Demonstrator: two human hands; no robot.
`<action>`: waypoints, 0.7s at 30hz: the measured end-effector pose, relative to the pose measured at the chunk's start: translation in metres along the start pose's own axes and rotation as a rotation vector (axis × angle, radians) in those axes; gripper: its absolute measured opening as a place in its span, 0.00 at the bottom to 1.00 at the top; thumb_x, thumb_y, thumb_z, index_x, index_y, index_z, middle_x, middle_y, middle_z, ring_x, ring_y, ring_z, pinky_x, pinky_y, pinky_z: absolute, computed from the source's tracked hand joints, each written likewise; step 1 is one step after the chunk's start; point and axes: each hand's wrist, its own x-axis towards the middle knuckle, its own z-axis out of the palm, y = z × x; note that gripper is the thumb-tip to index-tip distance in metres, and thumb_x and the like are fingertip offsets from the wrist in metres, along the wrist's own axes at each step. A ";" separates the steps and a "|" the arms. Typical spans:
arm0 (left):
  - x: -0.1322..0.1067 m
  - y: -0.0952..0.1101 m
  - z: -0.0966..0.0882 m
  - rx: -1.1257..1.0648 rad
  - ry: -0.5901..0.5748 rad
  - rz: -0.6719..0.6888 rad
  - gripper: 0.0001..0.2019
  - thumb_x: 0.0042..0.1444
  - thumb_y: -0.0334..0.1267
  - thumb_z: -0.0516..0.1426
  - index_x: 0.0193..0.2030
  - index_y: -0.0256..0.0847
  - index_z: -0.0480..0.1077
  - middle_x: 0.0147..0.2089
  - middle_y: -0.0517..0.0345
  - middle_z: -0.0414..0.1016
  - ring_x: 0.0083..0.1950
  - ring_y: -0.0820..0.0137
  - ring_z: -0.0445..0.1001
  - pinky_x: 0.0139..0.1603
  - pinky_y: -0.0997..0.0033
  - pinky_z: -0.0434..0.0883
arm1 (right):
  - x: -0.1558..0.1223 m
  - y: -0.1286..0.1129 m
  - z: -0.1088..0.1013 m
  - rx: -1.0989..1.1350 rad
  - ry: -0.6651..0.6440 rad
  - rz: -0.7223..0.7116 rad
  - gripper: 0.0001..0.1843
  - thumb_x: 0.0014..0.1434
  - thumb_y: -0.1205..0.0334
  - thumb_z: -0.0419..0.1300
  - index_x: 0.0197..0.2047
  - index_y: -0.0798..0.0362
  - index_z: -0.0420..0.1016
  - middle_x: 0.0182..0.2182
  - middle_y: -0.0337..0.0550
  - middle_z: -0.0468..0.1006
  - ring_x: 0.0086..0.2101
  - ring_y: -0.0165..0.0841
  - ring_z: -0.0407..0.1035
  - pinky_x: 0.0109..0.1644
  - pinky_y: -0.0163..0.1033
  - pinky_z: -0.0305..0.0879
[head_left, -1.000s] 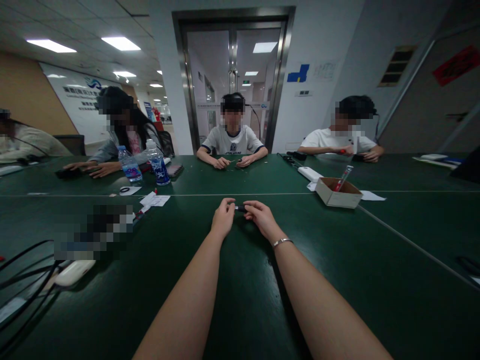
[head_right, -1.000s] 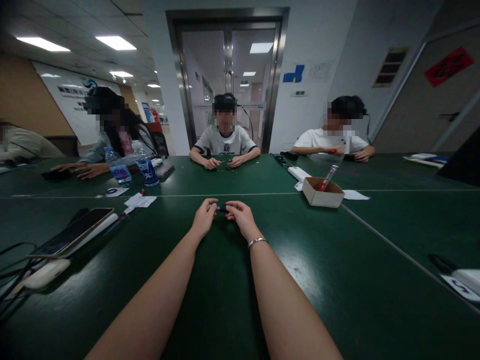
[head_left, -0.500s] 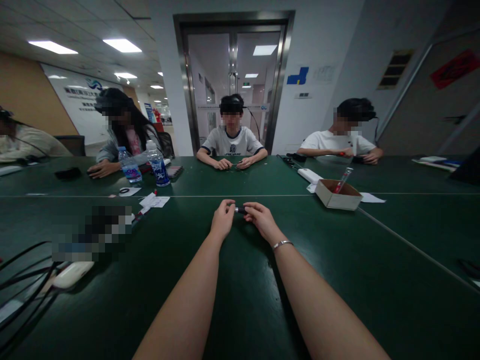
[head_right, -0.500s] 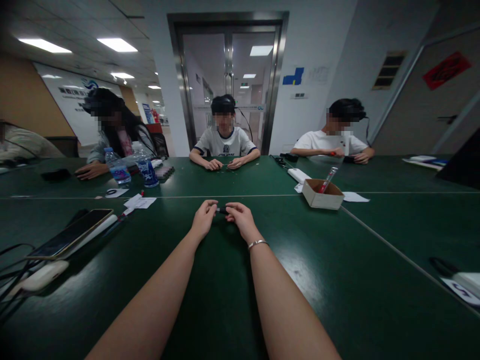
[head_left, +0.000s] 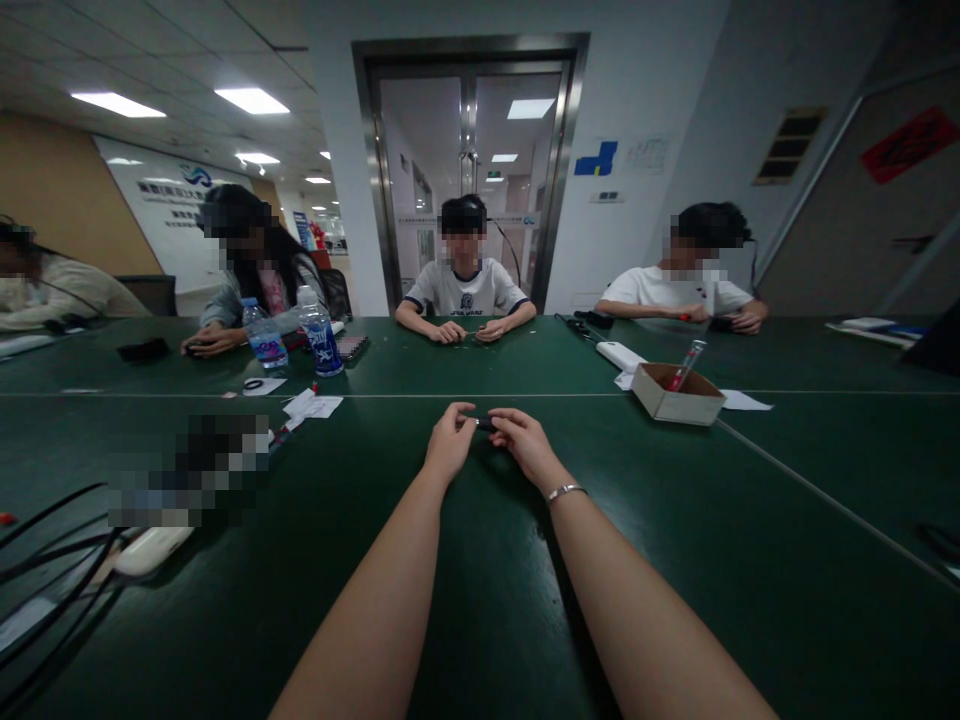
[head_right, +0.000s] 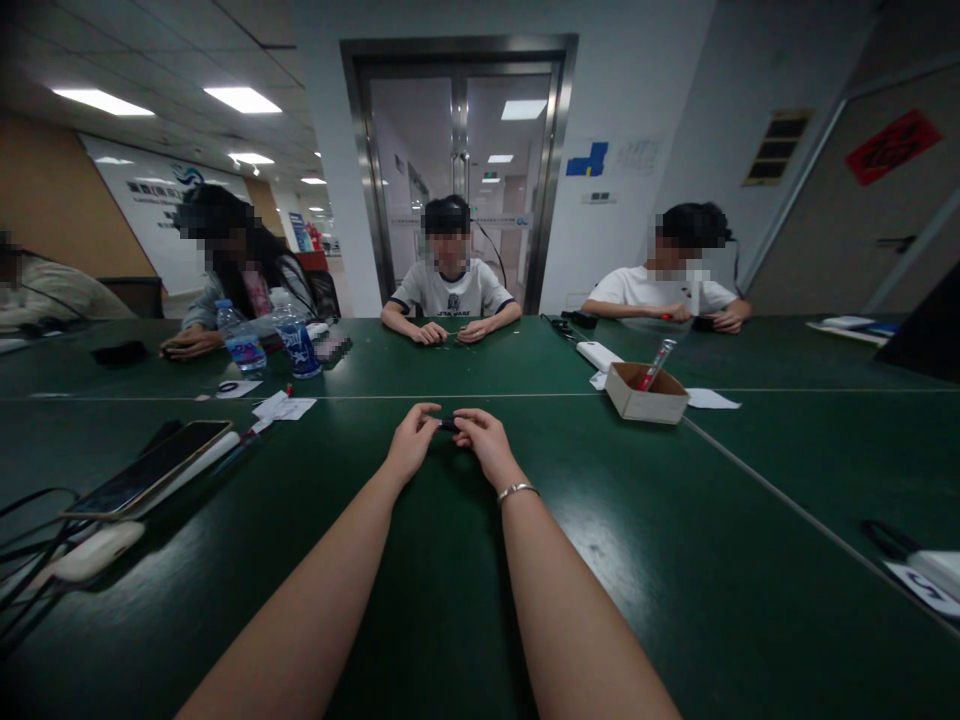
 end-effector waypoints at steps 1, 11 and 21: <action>0.000 0.000 0.000 -0.002 -0.002 -0.003 0.12 0.59 0.42 0.52 0.48 0.43 0.68 0.35 0.59 0.72 0.34 0.72 0.70 0.34 0.74 0.64 | 0.000 0.000 0.000 -0.001 0.003 0.000 0.11 0.45 0.65 0.69 0.34 0.56 0.78 0.24 0.41 0.76 0.24 0.28 0.70 0.26 0.30 0.69; 0.001 -0.002 0.001 -0.009 0.020 -0.019 0.13 0.60 0.42 0.50 0.48 0.44 0.69 0.36 0.57 0.73 0.36 0.70 0.71 0.33 0.74 0.65 | -0.001 -0.002 0.001 0.008 0.010 0.015 0.11 0.44 0.65 0.69 0.34 0.56 0.78 0.25 0.40 0.76 0.23 0.27 0.70 0.26 0.29 0.68; -0.001 0.006 -0.001 -0.018 0.045 0.009 0.12 0.58 0.37 0.52 0.47 0.42 0.70 0.42 0.54 0.73 0.42 0.68 0.71 0.41 0.71 0.68 | 0.000 0.000 -0.001 0.005 -0.001 0.016 0.12 0.46 0.64 0.69 0.36 0.56 0.78 0.25 0.41 0.76 0.24 0.27 0.70 0.27 0.30 0.69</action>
